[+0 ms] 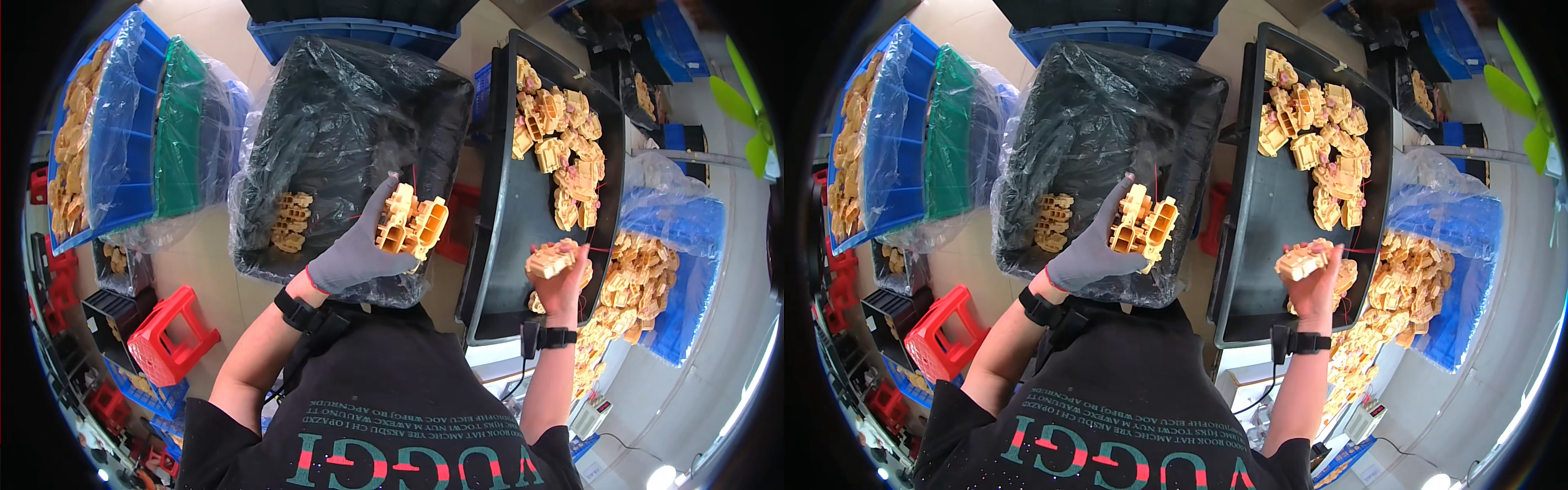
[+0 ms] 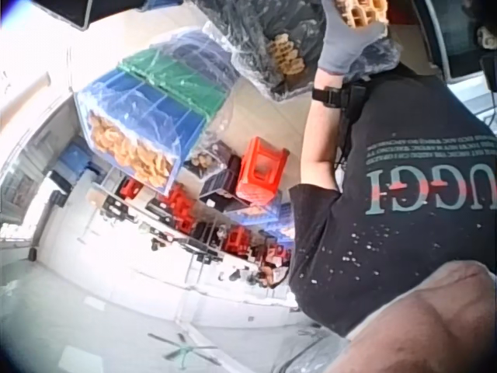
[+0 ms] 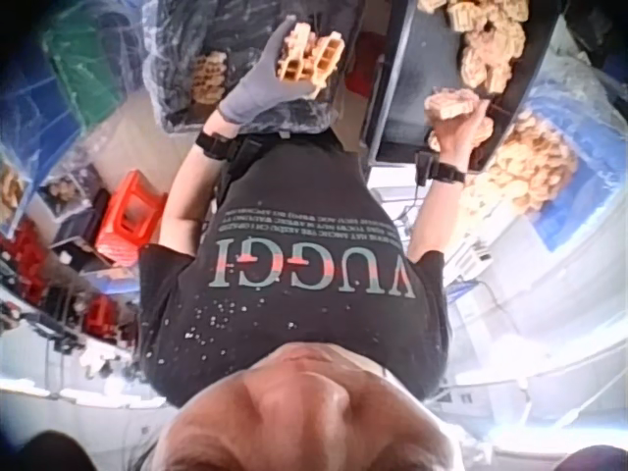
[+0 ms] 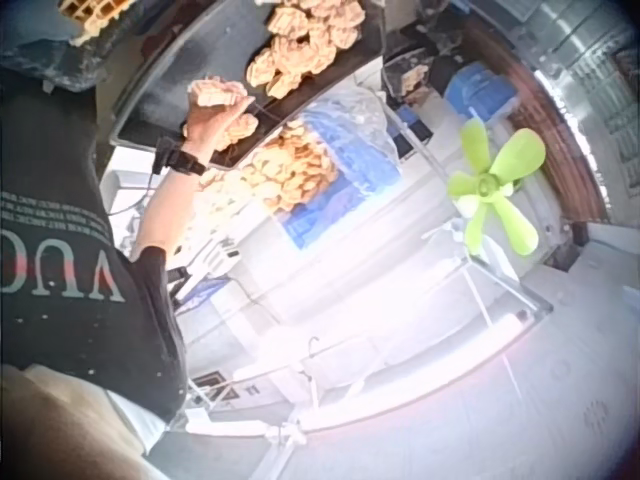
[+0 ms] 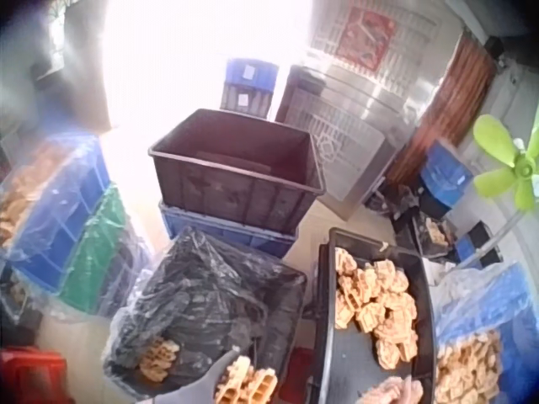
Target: Transfer waffles from a tray and stack them neatly into a plastic-lined container.
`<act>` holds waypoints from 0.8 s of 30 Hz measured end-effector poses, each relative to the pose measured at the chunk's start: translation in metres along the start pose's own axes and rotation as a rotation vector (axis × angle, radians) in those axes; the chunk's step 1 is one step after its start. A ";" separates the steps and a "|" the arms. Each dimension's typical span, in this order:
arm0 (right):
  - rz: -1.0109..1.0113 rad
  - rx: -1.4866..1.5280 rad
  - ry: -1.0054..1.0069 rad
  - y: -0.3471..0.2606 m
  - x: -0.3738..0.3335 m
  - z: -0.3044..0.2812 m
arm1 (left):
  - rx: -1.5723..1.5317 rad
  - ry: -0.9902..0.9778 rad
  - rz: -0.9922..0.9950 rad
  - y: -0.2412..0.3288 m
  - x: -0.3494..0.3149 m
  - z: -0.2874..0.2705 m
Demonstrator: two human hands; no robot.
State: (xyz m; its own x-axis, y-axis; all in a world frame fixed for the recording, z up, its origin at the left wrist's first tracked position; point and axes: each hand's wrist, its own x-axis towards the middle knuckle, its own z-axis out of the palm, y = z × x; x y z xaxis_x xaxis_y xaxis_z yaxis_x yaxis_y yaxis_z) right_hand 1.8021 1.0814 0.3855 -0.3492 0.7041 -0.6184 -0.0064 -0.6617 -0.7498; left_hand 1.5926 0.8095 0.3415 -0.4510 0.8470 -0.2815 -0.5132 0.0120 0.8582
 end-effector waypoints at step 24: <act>0.214 -0.796 -0.865 0.101 -0.092 0.198 | -0.294 0.201 0.130 -0.003 -0.089 -0.091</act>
State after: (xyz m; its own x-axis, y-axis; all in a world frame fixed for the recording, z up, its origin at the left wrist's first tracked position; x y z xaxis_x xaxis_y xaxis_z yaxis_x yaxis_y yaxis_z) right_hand 1.6478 0.8986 0.4137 -0.7896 -0.0107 -0.6136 0.6046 -0.1843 -0.7749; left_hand 1.5675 0.6858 0.3247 -0.6456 0.7096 -0.2823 -0.6170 -0.2668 0.7404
